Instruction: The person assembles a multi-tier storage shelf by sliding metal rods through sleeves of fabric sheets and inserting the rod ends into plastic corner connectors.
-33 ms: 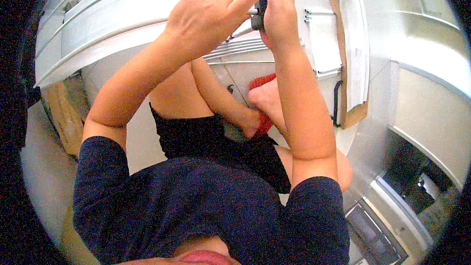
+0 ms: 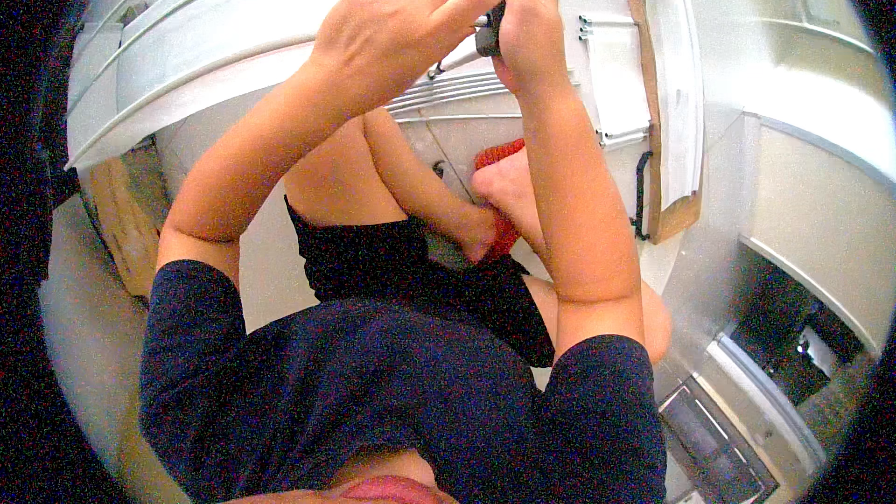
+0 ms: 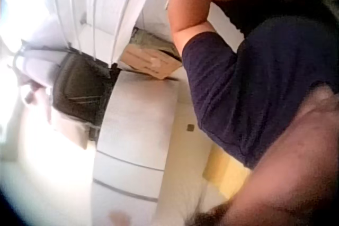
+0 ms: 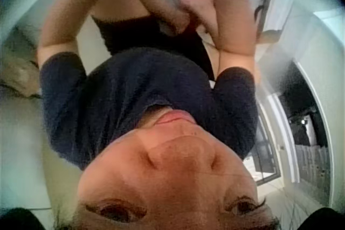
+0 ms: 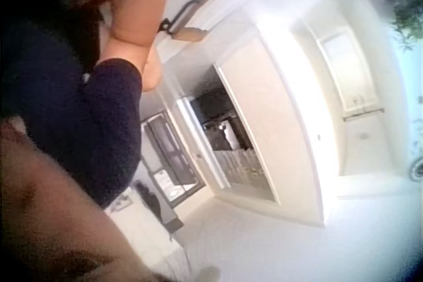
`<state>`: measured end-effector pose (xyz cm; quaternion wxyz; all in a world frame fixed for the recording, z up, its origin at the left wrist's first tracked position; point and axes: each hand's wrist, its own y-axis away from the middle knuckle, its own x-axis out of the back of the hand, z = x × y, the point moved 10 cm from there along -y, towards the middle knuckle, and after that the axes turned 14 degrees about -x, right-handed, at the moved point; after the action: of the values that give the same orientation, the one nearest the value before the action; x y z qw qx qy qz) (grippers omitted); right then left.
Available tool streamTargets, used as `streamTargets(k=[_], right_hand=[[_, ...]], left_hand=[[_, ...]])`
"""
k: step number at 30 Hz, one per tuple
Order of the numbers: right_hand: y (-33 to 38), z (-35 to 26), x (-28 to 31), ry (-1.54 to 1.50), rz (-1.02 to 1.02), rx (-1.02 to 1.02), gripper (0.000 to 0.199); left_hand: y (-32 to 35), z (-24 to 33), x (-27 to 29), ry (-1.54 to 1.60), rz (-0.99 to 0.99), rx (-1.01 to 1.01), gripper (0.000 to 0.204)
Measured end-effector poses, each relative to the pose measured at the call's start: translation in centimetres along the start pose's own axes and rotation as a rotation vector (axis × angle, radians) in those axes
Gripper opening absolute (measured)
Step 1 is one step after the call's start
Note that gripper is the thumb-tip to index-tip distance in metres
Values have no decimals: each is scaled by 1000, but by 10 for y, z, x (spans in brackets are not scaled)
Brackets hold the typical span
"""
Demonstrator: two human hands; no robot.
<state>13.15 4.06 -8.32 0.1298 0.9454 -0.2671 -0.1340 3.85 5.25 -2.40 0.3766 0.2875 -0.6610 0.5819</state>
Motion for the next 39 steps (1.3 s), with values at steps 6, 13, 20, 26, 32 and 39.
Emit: streamTargets(k=[6,13,20,26,32,39], right_hand=[[-2,1,0,-66,25,12,42],[-3,2,1,-130,5,29,40],[-2,7,-2,-155,-14,-22,39],[-5,8,-2,-180,-23,42,39],[4,-1,-13,-257,-309,11,39],[1,7,-4,-191,-133,-32,38]], left_hand=[[0,3,-2,5,-16,-85,40],[-14,7,-12,97,-191,-104,12],[-15,14,3,-2,-78,-202,8],[-18,11,2,26,-123,-189,4],[-15,1,8,195,-98,-126,2],[-10,2,10,198,-72,-55,1]])
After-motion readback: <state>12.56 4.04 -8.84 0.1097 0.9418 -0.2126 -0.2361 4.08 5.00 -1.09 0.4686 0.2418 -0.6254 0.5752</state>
